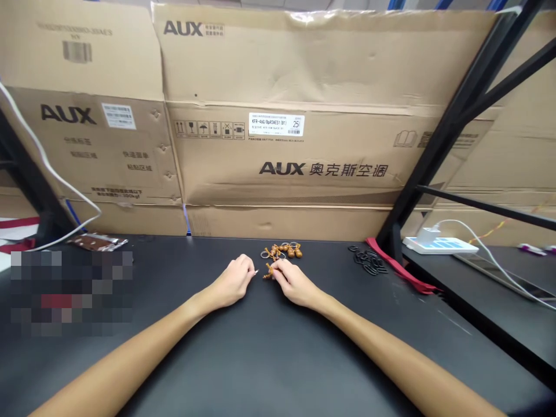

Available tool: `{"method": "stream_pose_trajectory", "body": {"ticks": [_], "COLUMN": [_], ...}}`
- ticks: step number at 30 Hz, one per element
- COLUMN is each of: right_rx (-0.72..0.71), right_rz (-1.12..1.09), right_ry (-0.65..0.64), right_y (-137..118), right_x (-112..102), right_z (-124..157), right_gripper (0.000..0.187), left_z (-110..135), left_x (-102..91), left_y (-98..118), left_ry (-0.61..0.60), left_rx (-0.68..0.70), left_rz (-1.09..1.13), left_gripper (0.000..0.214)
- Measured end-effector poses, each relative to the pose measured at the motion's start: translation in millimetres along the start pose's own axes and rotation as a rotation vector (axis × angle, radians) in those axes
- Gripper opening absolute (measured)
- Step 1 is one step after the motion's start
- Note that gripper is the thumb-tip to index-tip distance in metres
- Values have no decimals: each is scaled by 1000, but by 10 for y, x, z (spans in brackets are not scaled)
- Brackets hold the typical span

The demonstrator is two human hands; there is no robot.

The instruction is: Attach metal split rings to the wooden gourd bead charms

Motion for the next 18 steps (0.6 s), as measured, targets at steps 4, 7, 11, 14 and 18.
{"method": "stream_pose_trajectory", "body": {"ticks": [4,7,11,14,18], "right_rx": [12,0,-14,-15,-25], "right_rz": [-52,-101,-133,-109,-125], "right_ry": [-4,-5,-19,-34,-57], "right_y": [-17,-27,-50,-65,-85], "right_x": [-6,-3,7,16,32], "right_z": [1,3,2,3,9], "right_gripper": [21,20,19,16,17], "left_z": [-12,-15,-25,-37,-44], "left_x": [15,5,-6,7,11], "left_y": [-16,-4,30,64,78], "left_ry": [-1,-4,-36,-104,-152], "left_rx": [4,3,-32,-69,-102], "left_rz": [50,75,145,223,267], "left_gripper": [20,20,22,25,25]}}
Point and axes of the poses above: each hand's wrist, its own z-axis away from the middle knuckle, its own x-axis out of the palm, y = z × x, the point moved 7 cm from there along -z, towards the middle knuckle, and after that the axes turned 9 degrees about -x, right-handed, at the moved point
